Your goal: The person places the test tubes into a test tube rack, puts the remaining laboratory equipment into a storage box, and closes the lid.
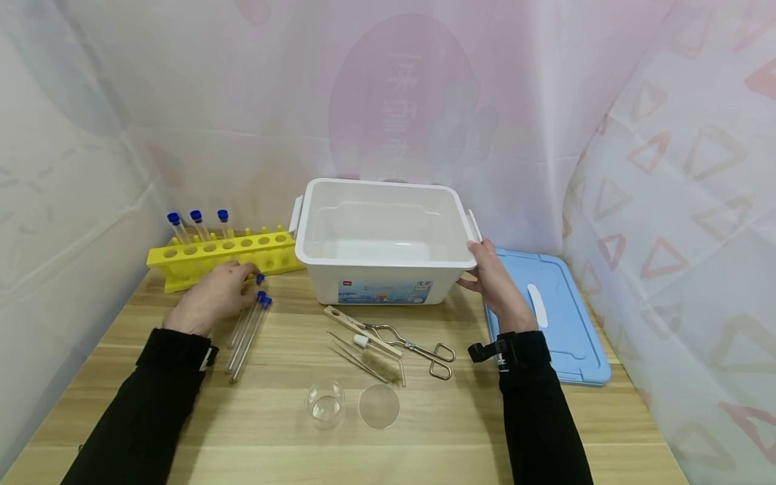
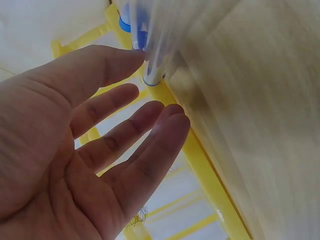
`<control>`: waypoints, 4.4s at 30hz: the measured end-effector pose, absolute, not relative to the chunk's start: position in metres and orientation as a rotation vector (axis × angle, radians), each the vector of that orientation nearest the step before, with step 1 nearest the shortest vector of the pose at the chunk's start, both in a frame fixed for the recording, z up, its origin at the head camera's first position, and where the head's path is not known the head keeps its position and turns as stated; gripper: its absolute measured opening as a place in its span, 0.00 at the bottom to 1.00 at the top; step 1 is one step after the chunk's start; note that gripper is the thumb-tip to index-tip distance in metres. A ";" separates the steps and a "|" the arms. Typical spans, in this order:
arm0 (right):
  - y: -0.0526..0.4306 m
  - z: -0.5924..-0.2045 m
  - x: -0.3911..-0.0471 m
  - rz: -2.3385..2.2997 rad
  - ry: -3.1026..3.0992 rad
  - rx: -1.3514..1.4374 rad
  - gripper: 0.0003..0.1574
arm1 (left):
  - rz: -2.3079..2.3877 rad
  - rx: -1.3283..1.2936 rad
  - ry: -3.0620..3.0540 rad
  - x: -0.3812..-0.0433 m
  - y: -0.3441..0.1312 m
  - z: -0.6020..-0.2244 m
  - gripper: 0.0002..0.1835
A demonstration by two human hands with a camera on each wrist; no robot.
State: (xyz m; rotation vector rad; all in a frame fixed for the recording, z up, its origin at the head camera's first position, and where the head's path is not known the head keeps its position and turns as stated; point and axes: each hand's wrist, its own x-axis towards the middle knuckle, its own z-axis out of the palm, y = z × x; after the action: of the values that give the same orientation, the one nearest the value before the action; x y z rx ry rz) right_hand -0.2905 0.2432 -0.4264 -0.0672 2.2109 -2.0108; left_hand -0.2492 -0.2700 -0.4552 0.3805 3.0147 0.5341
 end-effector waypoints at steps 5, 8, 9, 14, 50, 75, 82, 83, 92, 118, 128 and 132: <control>0.243 -0.427 -0.291 -2.012 2.213 -0.069 0.46 | 0.520 0.415 3.031 -0.250 -0.272 -0.458 0.22; 0.243 -0.427 -0.291 -2.010 2.218 -0.069 0.46 | 0.497 0.431 3.040 -0.251 -0.273 -0.461 0.21; 0.243 -0.427 -0.290 -2.011 2.218 -0.069 0.46 | 0.486 0.436 3.041 -0.251 -0.273 -0.462 0.21; 0.242 -0.426 -0.290 -2.011 2.222 -0.063 0.46 | 0.447 0.439 3.033 -0.250 -0.274 -0.463 0.22; 0.244 -0.425 -0.291 -2.015 2.209 -0.045 0.48 | 0.689 0.428 3.245 -0.246 -0.269 -0.424 0.33; 0.244 -0.422 -0.289 -2.024 2.198 -0.039 0.45 | 1.226 0.372 3.547 -0.248 -0.259 -0.415 0.32; 0.245 -0.423 -0.289 -2.025 2.197 -0.043 0.46 | 1.440 0.341 3.508 -0.248 -0.258 -0.419 0.32; 0.245 -0.423 -0.289 -2.025 2.197 -0.042 0.46 | 1.459 0.333 3.503 -0.248 -0.258 -0.419 0.32; 0.245 -0.422 -0.288 -2.023 2.201 -0.052 0.47 | 1.597 0.211 3.517 -0.247 -0.255 -0.417 0.27; 0.245 -0.422 -0.286 -2.012 2.222 -0.054 0.47 | 1.832 0.295 3.441 -0.244 -0.246 -0.419 0.22; 0.247 -0.422 -0.286 -2.017 2.215 -0.047 0.49 | 1.808 0.329 3.419 -0.248 -0.240 -0.420 0.22; 0.247 -0.422 -0.287 -2.023 2.207 -0.039 0.47 | 1.733 0.301 3.440 -0.251 -0.240 -0.423 0.22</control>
State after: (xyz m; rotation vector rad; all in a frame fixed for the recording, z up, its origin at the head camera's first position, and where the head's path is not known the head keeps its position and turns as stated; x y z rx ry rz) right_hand -0.2865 0.2470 -0.4219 -0.0395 2.2073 -2.0226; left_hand -0.2507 -0.2402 -0.4229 0.3008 3.4403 1.7327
